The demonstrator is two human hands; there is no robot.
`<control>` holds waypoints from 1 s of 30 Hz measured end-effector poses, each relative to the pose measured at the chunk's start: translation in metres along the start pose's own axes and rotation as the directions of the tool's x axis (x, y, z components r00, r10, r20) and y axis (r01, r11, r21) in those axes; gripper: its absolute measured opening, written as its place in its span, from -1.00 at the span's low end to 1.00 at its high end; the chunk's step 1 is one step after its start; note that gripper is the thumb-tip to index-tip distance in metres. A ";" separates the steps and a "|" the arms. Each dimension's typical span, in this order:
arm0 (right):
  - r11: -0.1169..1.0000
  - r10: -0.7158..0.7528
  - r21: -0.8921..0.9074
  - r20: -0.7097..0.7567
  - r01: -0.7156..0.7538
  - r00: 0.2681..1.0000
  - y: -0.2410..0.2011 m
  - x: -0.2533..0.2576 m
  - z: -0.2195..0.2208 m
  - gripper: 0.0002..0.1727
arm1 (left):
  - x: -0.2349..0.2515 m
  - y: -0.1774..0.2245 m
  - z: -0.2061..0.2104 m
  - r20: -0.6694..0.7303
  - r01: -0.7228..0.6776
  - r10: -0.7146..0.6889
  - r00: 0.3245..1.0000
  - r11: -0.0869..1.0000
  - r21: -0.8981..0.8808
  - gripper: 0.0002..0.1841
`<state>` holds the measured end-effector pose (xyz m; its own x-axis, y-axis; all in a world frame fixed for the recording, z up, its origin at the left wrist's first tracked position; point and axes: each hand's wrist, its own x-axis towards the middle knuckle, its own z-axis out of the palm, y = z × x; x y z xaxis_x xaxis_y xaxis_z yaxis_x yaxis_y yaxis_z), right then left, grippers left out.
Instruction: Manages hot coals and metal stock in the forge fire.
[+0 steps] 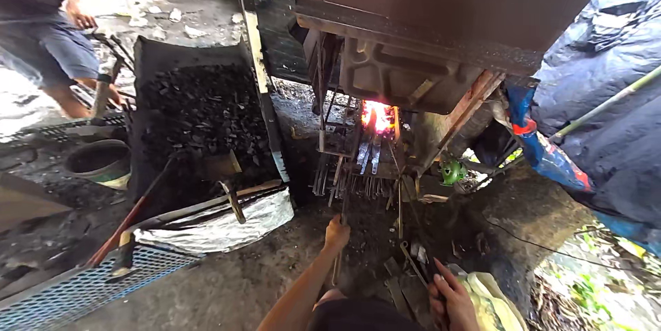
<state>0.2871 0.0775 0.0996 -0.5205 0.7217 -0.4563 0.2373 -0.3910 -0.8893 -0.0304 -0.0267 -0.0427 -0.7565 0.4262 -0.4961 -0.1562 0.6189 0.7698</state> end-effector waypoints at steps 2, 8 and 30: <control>0.995 0.038 0.096 0.001 -0.038 0.999 -0.011 0.023 0.012 -0.47 | -0.005 0.001 0.010 -0.019 0.002 -0.002 1.000 1.000 0.001 -0.48; 0.999 -0.001 0.045 0.024 0.000 1.000 -0.074 0.098 0.043 -0.48 | -0.015 0.011 0.030 -0.030 0.027 -0.025 0.999 0.998 0.063 -0.55; 0.984 -0.035 -0.174 0.025 0.039 0.999 -0.100 0.161 0.052 -0.45 | -0.035 -0.013 -0.012 0.123 0.037 -0.021 0.992 0.991 -0.128 -0.44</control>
<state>0.1370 0.2027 0.1166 -0.5491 0.7203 -0.4238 0.3556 -0.2575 -0.8985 -0.0095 -0.0574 -0.0306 -0.6690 0.4912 -0.5578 -0.2637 0.5447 0.7961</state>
